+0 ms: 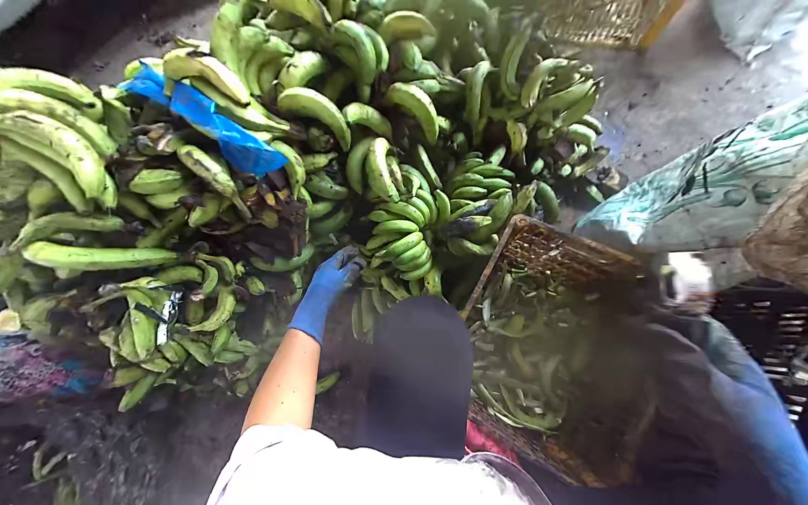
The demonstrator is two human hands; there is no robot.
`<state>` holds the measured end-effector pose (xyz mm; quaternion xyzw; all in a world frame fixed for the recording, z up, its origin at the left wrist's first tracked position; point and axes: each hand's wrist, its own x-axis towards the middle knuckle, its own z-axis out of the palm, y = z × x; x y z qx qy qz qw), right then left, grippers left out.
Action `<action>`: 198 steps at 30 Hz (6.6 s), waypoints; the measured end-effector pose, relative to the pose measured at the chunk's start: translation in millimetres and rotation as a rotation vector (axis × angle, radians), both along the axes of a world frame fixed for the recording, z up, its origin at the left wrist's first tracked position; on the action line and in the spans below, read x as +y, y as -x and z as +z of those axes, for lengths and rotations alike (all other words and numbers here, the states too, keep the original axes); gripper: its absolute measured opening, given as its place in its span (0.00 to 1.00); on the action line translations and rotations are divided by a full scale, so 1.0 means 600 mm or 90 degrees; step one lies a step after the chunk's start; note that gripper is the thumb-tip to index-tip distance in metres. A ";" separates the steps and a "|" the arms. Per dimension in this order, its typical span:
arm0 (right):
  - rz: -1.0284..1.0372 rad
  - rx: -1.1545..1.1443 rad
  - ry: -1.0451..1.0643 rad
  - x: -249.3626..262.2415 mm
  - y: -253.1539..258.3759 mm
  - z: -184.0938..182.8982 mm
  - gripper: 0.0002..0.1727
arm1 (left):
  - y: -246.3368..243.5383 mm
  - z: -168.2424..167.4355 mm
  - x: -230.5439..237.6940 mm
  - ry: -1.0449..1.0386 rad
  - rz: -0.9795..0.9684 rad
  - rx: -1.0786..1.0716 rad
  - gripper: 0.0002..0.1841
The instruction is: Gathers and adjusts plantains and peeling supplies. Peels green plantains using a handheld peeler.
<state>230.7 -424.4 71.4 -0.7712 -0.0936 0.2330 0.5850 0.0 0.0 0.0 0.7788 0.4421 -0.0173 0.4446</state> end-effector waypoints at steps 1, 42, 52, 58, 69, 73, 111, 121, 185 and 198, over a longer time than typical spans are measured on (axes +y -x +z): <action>0.016 0.010 0.028 0.001 0.000 -0.019 0.28 | 0.009 -0.011 -0.010 0.047 0.043 -0.018 0.24; -0.345 0.006 -0.493 -0.059 0.090 0.005 0.19 | -0.321 0.087 -0.485 0.644 -0.024 -0.640 0.17; -0.239 0.032 -0.265 -0.023 0.193 -0.069 0.27 | -0.242 0.166 -0.390 0.607 -0.078 -0.691 0.26; -0.155 -0.068 -0.240 0.014 0.224 -0.045 0.27 | -0.193 0.175 -0.399 0.410 -0.117 -0.659 0.29; 0.100 0.102 -0.026 -0.022 0.168 -0.043 0.25 | -0.207 0.181 -0.349 0.688 -0.244 -0.673 0.27; 0.027 -0.288 -0.027 -0.039 0.047 0.093 0.28 | -0.264 0.219 -0.354 0.715 -0.223 -0.575 0.30; -0.111 -0.753 0.174 -0.002 -0.035 0.061 0.26 | -0.315 0.176 -0.389 0.501 -0.332 -0.612 0.22; -0.166 -0.796 0.189 -0.005 -0.007 0.045 0.27 | -0.330 0.208 -0.408 0.406 -0.223 -0.693 0.22; 0.074 -0.729 0.084 -0.013 -0.011 0.057 0.24 | -0.329 0.184 -0.375 0.652 -0.197 -0.654 0.19; 0.007 0.038 -0.455 0.002 -0.013 0.060 0.18 | -0.344 0.134 -0.380 0.617 -0.344 -0.644 0.20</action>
